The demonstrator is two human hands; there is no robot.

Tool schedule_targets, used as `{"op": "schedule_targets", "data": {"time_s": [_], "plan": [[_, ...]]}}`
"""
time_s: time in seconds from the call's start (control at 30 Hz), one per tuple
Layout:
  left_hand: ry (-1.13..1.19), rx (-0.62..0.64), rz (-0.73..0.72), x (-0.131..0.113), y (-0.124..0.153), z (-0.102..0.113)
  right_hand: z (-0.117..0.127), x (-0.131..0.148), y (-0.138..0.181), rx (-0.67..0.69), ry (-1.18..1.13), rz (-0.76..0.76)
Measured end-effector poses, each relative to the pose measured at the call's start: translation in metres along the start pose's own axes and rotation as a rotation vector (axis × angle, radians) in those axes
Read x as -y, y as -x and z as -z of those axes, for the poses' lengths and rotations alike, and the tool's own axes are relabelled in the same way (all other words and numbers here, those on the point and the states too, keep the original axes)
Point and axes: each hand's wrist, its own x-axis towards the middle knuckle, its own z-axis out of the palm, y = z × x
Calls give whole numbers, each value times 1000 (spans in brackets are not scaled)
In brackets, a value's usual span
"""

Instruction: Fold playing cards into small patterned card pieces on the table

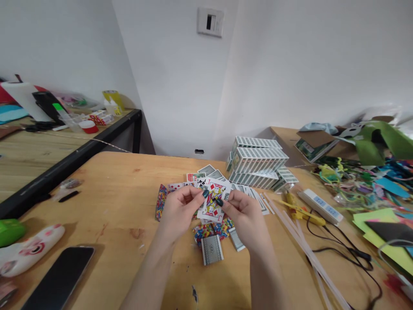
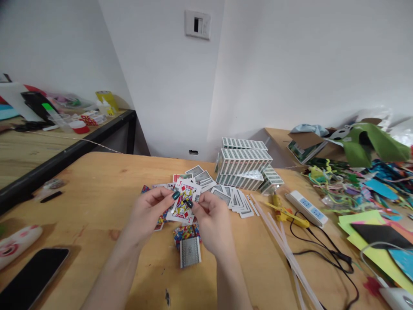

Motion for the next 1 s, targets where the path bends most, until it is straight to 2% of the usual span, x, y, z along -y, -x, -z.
{"op": "schedule_targets", "data": {"time_s": [0.1,0.2,0.27,0.4,0.5,0.6,0.73,0.87,1.0], "plan": [[-120,-102,-155,3,3,-7,-5,-1,-2,3,18,24],[-353,-175,-306,3,7,-11,-8,-2,-4,16,65,56],[-492,-184,-371,2,9,-11,-8,-3,-4,-42,131,92],[-623,-120,-451,-3,9,-5,-6,-2,-2,-220,253,305],[-702,-34,-520,-6,9,-2,-7,1,-2,-225,380,491],[-763,15,-575,-8,10,-3,-8,3,-2,-195,462,508],[-726,36,-558,-8,10,-4,-7,2,-2,-208,504,399],[-616,4,-401,-6,6,1,-5,0,-1,-279,518,355],[-528,22,-286,-4,2,7,-4,-2,-2,-298,422,285]]}}
